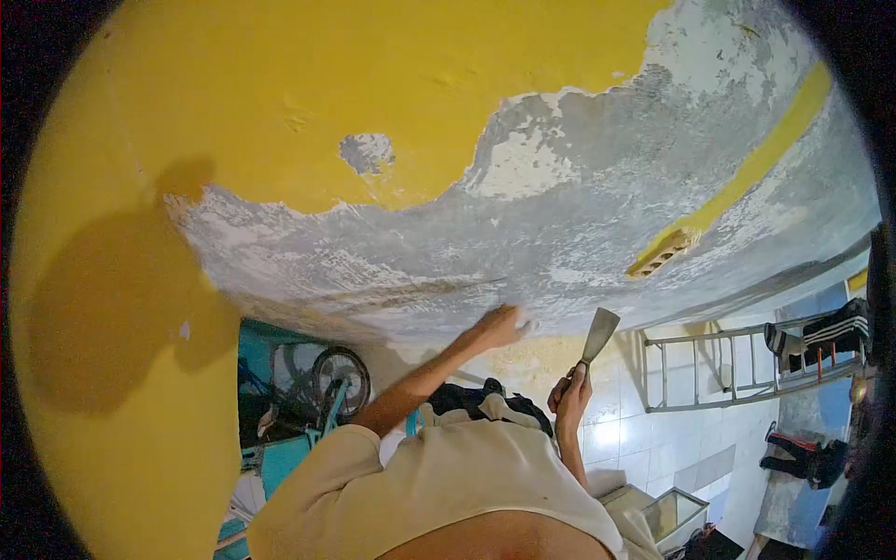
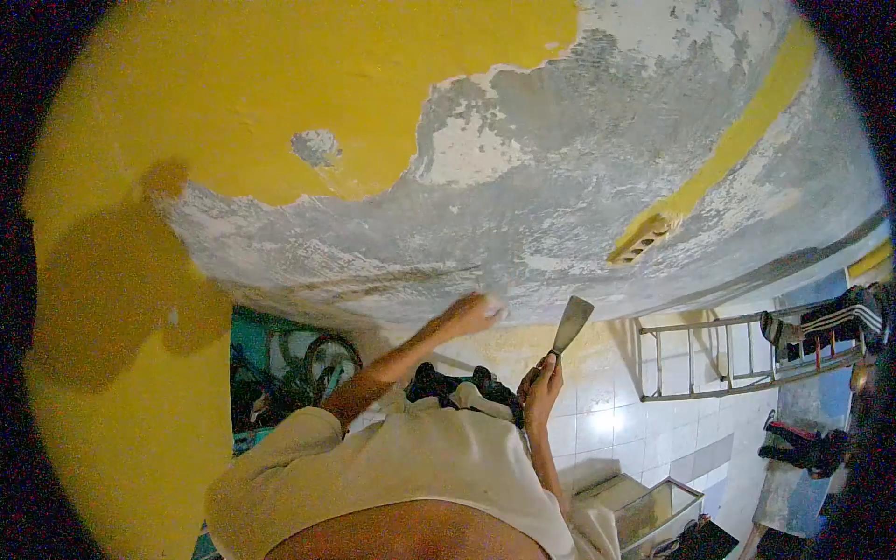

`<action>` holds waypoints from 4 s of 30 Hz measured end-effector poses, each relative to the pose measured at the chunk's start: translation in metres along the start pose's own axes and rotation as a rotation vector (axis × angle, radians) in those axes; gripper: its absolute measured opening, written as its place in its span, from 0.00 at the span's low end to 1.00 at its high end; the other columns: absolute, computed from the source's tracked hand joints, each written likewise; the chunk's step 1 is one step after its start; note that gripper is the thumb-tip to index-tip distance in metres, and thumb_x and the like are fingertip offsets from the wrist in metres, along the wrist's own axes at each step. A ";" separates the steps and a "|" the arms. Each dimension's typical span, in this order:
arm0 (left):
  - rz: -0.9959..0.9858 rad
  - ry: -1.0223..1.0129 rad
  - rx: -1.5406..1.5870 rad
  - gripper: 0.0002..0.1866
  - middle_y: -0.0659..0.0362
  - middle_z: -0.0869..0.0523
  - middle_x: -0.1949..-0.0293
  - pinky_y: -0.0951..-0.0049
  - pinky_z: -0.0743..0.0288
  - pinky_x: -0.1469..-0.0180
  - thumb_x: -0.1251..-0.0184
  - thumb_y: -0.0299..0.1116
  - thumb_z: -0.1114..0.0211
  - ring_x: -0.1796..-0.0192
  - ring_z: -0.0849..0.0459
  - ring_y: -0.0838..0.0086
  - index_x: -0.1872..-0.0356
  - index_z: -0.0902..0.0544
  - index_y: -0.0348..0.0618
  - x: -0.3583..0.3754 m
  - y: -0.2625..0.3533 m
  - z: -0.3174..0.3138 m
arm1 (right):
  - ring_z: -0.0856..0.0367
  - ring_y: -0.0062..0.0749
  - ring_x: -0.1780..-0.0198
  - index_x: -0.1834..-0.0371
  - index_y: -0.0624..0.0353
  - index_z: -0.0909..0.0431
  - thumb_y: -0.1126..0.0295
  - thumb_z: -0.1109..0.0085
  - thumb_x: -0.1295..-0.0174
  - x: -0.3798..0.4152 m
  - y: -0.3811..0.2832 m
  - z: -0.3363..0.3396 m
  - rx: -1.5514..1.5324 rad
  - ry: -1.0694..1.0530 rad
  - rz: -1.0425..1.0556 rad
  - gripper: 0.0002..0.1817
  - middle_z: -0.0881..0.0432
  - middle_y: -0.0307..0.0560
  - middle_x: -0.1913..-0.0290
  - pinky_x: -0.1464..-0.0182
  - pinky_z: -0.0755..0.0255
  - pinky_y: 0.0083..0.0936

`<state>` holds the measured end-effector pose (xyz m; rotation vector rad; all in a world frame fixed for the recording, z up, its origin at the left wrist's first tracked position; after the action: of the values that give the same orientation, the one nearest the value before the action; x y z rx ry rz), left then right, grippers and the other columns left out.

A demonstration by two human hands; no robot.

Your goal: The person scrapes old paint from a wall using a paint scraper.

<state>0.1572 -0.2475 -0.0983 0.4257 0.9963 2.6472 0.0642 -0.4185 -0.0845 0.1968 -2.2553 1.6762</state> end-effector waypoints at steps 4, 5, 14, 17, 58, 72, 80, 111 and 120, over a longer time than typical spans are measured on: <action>0.218 0.305 0.741 0.15 0.53 0.15 0.59 0.71 0.24 0.65 0.33 0.42 0.42 0.60 0.16 0.73 0.57 0.19 0.41 0.075 -0.085 -0.058 | 0.42 0.15 0.89 0.62 0.53 0.38 0.55 0.59 0.28 0.002 -0.035 -0.032 0.057 -0.121 0.126 0.13 0.40 0.32 0.88 0.89 0.47 0.17; 0.194 0.427 0.867 0.14 0.55 0.15 0.59 0.73 0.24 0.64 0.33 0.41 0.40 0.59 0.16 0.73 0.55 0.20 0.42 0.101 -0.090 -0.050 | 0.43 0.16 0.90 0.63 0.54 0.38 0.57 0.60 0.28 0.000 -0.038 -0.045 0.084 -0.164 0.145 0.13 0.39 0.33 0.88 0.89 0.47 0.17; 0.134 0.756 0.527 0.17 0.65 0.24 0.75 0.73 0.34 0.72 0.28 0.44 0.49 0.74 0.29 0.80 0.58 0.20 0.40 0.118 -0.026 0.165 | 0.38 0.15 0.86 0.61 0.57 0.36 0.59 0.56 0.28 0.004 -0.077 -0.208 0.280 -0.652 0.267 0.12 0.36 0.34 0.85 0.84 0.42 0.16; 0.052 0.775 0.714 0.18 0.64 0.25 0.77 0.74 0.38 0.73 0.27 0.43 0.53 0.75 0.31 0.80 0.64 0.21 0.40 0.078 -0.007 0.196 | 0.36 0.16 0.83 0.61 0.63 0.34 0.61 0.57 0.29 0.002 -0.082 -0.236 0.228 -0.624 0.361 0.14 0.33 0.37 0.85 0.81 0.41 0.21; -0.119 0.793 0.746 0.25 0.69 0.25 0.83 0.81 0.42 0.79 0.29 0.52 0.52 0.81 0.33 0.86 0.73 0.18 0.42 0.068 0.100 0.278 | 0.37 0.14 0.86 0.71 0.58 0.33 0.51 0.64 0.28 0.026 -0.122 -0.255 0.073 -0.456 0.402 0.23 0.35 0.32 0.86 0.84 0.42 0.17; -0.066 0.958 0.877 0.26 0.66 0.22 0.81 0.80 0.40 0.78 0.27 0.50 0.53 0.81 0.32 0.86 0.74 0.18 0.41 0.071 0.082 0.263 | 0.39 0.15 0.87 0.71 0.59 0.34 0.56 0.64 0.26 0.015 -0.113 -0.250 0.090 -0.565 0.290 0.20 0.35 0.32 0.86 0.84 0.43 0.19; 0.037 0.962 0.907 0.26 0.66 0.22 0.82 0.80 0.40 0.78 0.28 0.52 0.52 0.83 0.33 0.85 0.72 0.17 0.41 0.078 0.080 0.251 | 0.39 0.14 0.86 0.69 0.58 0.33 0.56 0.63 0.26 0.029 -0.111 -0.242 0.108 -0.588 0.308 0.19 0.36 0.32 0.86 0.84 0.44 0.17; -0.190 1.107 0.662 0.26 0.66 0.20 0.78 0.80 0.38 0.74 0.31 0.55 0.50 0.78 0.30 0.84 0.73 0.17 0.42 0.059 0.116 0.311 | 0.37 0.17 0.88 0.72 0.61 0.33 0.56 0.65 0.26 0.018 -0.175 -0.256 0.110 -0.600 0.485 0.22 0.34 0.35 0.87 0.85 0.43 0.21; -0.098 1.053 0.813 0.26 0.64 0.18 0.76 0.82 0.34 0.73 0.31 0.55 0.50 0.76 0.27 0.85 0.72 0.18 0.43 0.069 0.111 0.297 | 0.37 0.17 0.85 0.71 0.61 0.33 0.57 0.65 0.26 0.015 -0.155 -0.251 0.185 -0.593 0.470 0.21 0.33 0.36 0.84 0.83 0.42 0.21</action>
<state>0.1851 -0.1277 0.2017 -0.9701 2.2783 2.1602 0.1407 -0.2254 0.1261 0.2466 -2.7207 2.3205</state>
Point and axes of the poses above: each hand's wrist, its own x-axis away from the middle knuckle, its own z-axis out of the back of the hand, y = z × x, the point moved 10 cm from there along -x, towards the middle knuckle
